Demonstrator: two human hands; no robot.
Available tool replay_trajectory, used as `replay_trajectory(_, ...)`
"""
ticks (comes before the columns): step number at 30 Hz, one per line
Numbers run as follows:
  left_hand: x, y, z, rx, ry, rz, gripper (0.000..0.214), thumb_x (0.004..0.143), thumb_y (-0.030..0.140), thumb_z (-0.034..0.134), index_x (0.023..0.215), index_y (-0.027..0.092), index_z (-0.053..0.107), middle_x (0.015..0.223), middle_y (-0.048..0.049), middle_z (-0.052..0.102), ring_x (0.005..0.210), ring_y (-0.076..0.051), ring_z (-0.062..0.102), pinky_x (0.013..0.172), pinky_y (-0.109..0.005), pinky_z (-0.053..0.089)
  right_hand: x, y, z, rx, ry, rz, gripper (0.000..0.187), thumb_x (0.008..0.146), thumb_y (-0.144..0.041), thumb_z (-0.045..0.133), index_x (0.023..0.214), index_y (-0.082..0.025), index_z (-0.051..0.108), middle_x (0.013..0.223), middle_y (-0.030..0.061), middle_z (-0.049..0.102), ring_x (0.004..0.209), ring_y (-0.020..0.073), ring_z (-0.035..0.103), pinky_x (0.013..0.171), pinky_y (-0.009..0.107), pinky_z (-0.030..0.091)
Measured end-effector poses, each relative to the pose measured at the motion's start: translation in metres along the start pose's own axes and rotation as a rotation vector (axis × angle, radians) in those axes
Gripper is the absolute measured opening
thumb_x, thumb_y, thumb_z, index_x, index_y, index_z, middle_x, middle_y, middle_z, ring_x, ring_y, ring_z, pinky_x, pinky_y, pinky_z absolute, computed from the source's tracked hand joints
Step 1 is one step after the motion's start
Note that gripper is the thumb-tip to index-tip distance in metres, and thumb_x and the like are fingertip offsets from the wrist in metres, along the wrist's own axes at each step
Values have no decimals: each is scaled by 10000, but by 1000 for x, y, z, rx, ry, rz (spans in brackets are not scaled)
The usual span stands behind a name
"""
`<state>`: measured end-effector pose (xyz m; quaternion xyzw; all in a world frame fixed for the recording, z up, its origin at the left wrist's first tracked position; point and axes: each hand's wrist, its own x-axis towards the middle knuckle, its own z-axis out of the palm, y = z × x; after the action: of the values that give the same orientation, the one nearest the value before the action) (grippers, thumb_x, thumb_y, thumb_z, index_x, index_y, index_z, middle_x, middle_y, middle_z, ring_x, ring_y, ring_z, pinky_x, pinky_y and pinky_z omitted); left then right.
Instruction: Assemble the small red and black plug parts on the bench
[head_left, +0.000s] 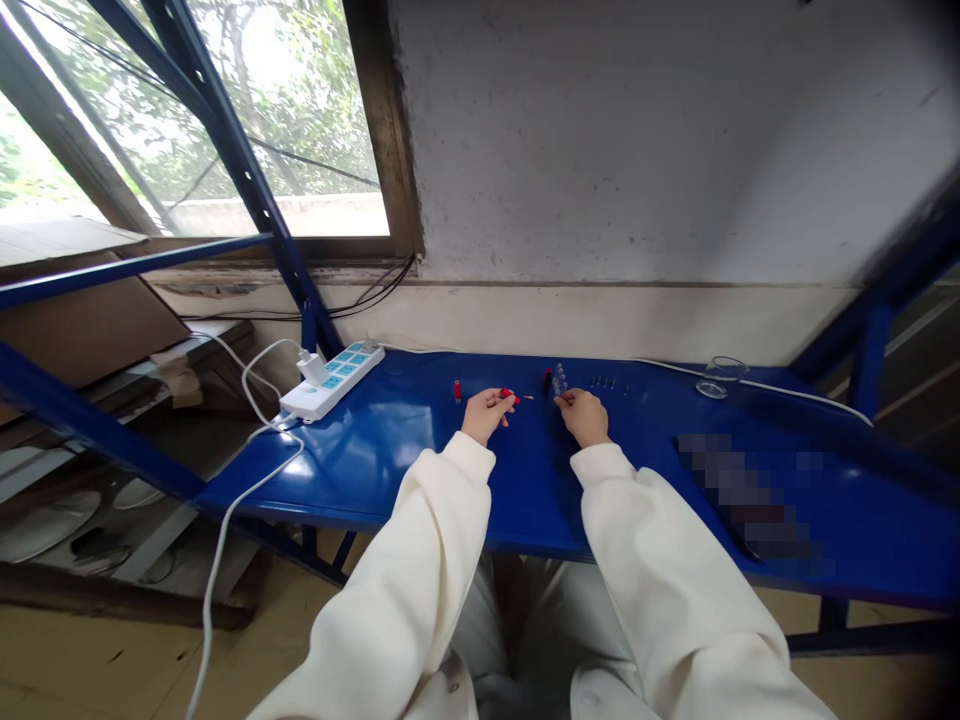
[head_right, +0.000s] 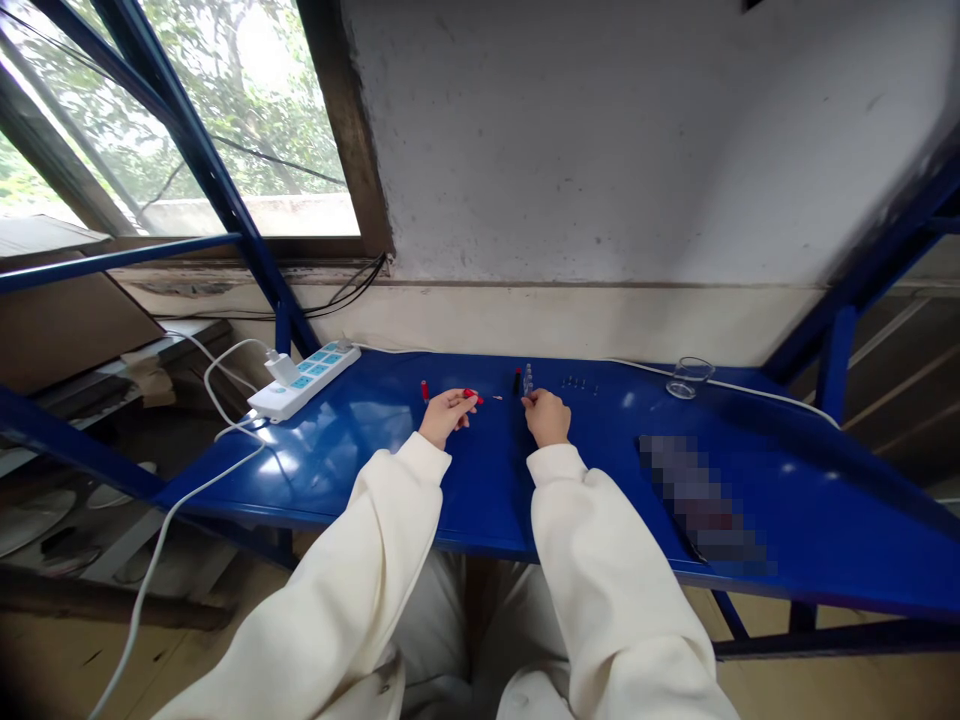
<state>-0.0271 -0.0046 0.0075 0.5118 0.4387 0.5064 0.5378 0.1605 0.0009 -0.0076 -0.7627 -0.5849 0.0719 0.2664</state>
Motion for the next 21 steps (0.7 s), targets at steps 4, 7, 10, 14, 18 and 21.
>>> replay_trajectory(4, -1, -2, 3, 19, -6, -6, 270, 640, 312, 671, 812, 112, 614, 603, -19, 592, 373, -37, 438, 348, -175, 272, 3, 2, 3, -15, 41, -1, 226, 763, -362, 515, 811, -194, 659, 752, 76, 670, 731, 206, 617, 599, 286, 411)
replay_trajectory(7, -2, -1, 9, 44, -40, -27, 232, 650, 294, 661, 792, 113, 628, 614, -28, 596, 391, -41, 436, 357, -177, 280, 5, 4, 4, -20, 35, -3, 245, 756, -378, 514, 804, -192, 667, 750, 77, 671, 724, 210, 617, 588, 284, 409)
replay_trajectory(10, 2, -1, 17, 82, -81, 6, 188, 626, 246, 674, 749, 107, 645, 607, -32, 590, 449, -55, 455, 405, -184, 338, 7, 4, 4, -24, 18, 1, 247, 747, -377, 521, 821, -196, 672, 771, 79, 674, 733, 208, 618, 593, 277, 410)
replay_trajectory(14, 18, -5, 31, 220, -70, 116, 165, 609, 229, 668, 723, 111, 653, 576, -10, 557, 482, -69, 462, 468, -203, 385, 8, 3, 3, -34, 3, 5, 250, 747, -377, 518, 841, -208, 678, 791, 81, 676, 761, 215, 620, 608, 279, 412)
replay_trajectory(18, 36, -11, 46, 416, -25, 173, 113, 613, 229, 655, 670, 132, 656, 526, 0, 540, 471, -82, 463, 478, -205, 356, 9, 4, 3, -38, -4, 1, 263, 749, -384, 512, 839, -207, 684, 778, 85, 676, 753, 217, 622, 607, 278, 410)
replay_trajectory(21, 43, -14, 56, 565, 27, 177, 99, 616, 230, 661, 671, 148, 666, 569, -25, 584, 517, -110, 505, 503, -218, 351, 9, 4, 3, -41, -9, 6, 264, 751, -387, 511, 846, -212, 684, 772, 86, 674, 752, 214, 623, 612, 276, 412)
